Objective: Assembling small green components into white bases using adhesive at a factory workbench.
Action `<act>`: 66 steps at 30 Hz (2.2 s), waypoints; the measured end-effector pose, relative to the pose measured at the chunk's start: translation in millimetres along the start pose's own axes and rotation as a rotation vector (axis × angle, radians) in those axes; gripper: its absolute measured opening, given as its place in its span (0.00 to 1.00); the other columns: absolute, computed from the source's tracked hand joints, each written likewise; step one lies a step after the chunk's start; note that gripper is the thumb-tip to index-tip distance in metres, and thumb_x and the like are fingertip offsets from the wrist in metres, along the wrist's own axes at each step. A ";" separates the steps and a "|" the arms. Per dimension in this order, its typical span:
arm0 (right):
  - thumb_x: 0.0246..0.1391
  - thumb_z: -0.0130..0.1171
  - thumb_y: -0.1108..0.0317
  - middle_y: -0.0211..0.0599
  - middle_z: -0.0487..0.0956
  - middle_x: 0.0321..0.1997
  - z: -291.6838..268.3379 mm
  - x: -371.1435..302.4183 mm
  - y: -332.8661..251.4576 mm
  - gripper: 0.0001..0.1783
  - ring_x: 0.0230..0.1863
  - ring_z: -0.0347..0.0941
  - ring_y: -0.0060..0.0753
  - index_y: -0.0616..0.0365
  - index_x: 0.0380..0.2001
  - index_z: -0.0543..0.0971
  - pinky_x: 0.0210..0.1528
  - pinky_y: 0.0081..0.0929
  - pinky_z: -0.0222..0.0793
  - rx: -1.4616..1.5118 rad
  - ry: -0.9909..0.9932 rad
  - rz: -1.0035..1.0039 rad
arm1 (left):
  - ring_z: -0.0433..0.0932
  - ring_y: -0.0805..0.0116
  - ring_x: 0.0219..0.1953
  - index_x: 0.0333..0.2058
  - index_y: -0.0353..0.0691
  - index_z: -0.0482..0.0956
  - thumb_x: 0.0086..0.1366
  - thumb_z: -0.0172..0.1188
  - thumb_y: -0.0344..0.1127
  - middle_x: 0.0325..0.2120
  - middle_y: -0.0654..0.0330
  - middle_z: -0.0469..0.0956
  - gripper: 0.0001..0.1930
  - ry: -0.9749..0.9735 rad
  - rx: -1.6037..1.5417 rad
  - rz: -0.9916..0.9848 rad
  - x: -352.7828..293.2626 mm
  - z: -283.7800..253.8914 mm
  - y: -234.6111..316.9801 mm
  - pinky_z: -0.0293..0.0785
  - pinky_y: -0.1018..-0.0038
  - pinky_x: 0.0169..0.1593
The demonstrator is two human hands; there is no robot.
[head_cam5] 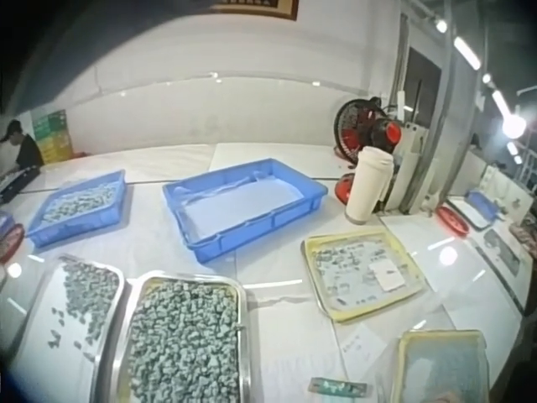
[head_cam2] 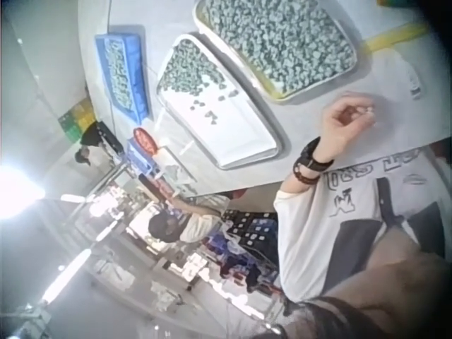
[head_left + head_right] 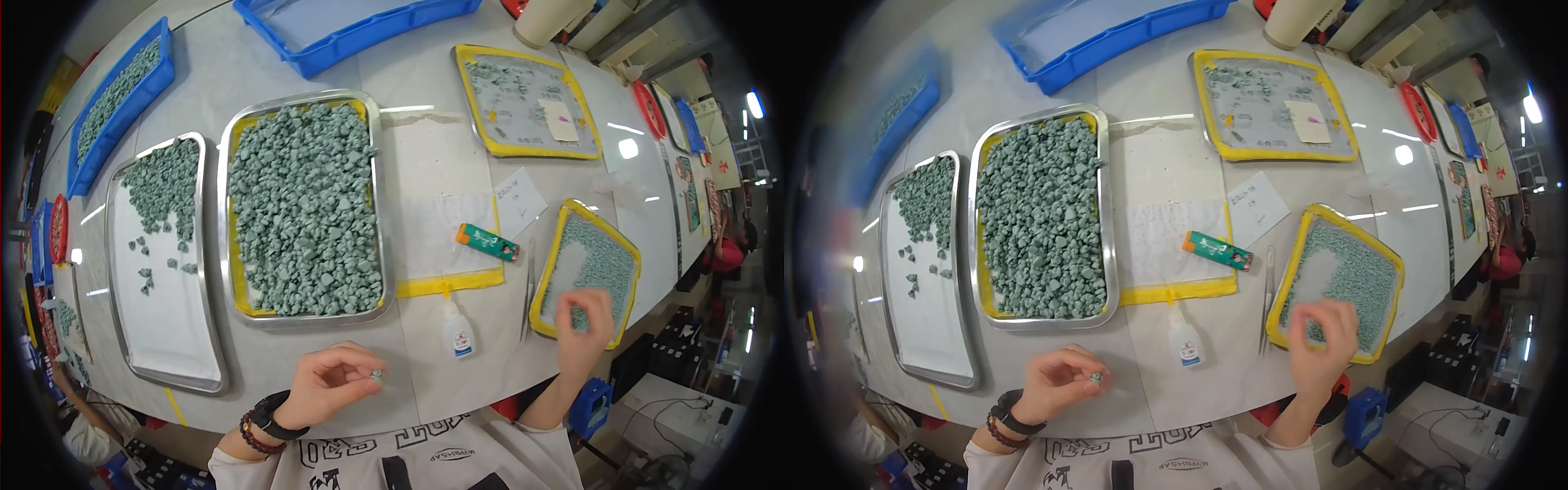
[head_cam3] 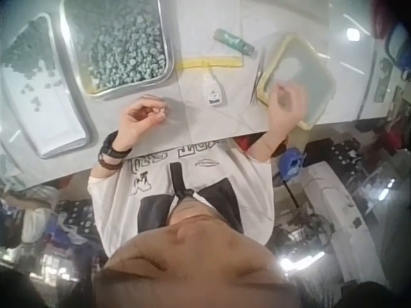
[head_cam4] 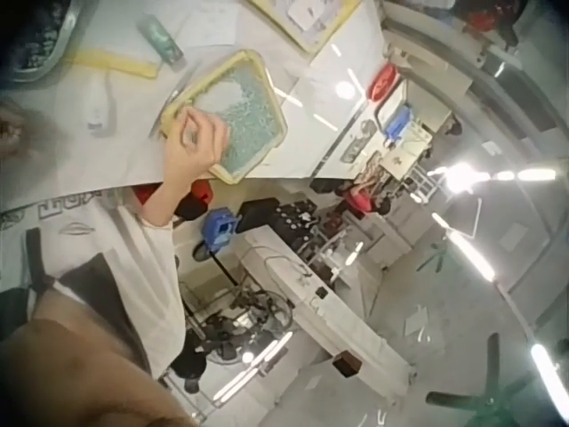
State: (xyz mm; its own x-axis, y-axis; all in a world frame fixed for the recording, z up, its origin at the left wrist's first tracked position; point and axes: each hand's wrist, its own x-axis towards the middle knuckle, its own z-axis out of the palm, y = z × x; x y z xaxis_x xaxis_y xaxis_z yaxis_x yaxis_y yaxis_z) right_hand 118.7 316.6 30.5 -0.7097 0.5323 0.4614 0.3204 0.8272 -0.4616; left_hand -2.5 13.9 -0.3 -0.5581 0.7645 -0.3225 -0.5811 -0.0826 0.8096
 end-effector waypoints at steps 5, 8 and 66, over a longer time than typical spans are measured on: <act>0.26 0.62 0.81 0.31 0.75 0.25 18.9 -12.4 -82.0 0.11 0.28 0.68 0.33 0.57 0.20 0.78 0.33 0.26 0.62 0.674 -0.471 -0.105 | 0.77 0.67 0.41 0.43 0.31 0.76 0.55 0.58 0.14 0.42 0.51 0.74 0.15 -0.044 -0.042 0.023 -1.4 1.1 2.5 0.77 0.75 0.45; 0.28 0.63 0.81 0.30 0.76 0.25 34.0 -21.6 -100.0 0.11 0.27 0.69 0.31 0.56 0.21 0.80 0.33 0.26 0.62 0.820 -0.638 -0.086 | 0.76 0.67 0.43 0.44 0.31 0.76 0.55 0.58 0.14 0.44 0.50 0.72 0.17 -0.071 -0.096 0.018 -0.9 3.9 7.1 0.76 0.75 0.47; 0.31 0.66 0.82 0.32 0.75 0.28 50.7 -47.2 -117.2 0.13 0.29 0.71 0.34 0.58 0.26 0.80 0.32 0.27 0.66 0.750 -0.494 -0.199 | 0.78 0.65 0.40 0.33 0.34 0.82 0.50 0.63 0.14 0.34 0.53 0.79 0.12 -0.037 0.072 0.126 -6.8 -3.1 5.8 0.74 0.70 0.47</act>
State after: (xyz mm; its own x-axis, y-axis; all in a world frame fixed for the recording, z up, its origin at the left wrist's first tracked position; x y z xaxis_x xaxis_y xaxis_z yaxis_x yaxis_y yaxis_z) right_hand 82.8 185.4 24.5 -0.9510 0.1124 0.2881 -0.2045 0.4704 -0.8585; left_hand -3.9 6.2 5.1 -0.6005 0.7745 -0.1989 -0.4631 -0.1342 0.8761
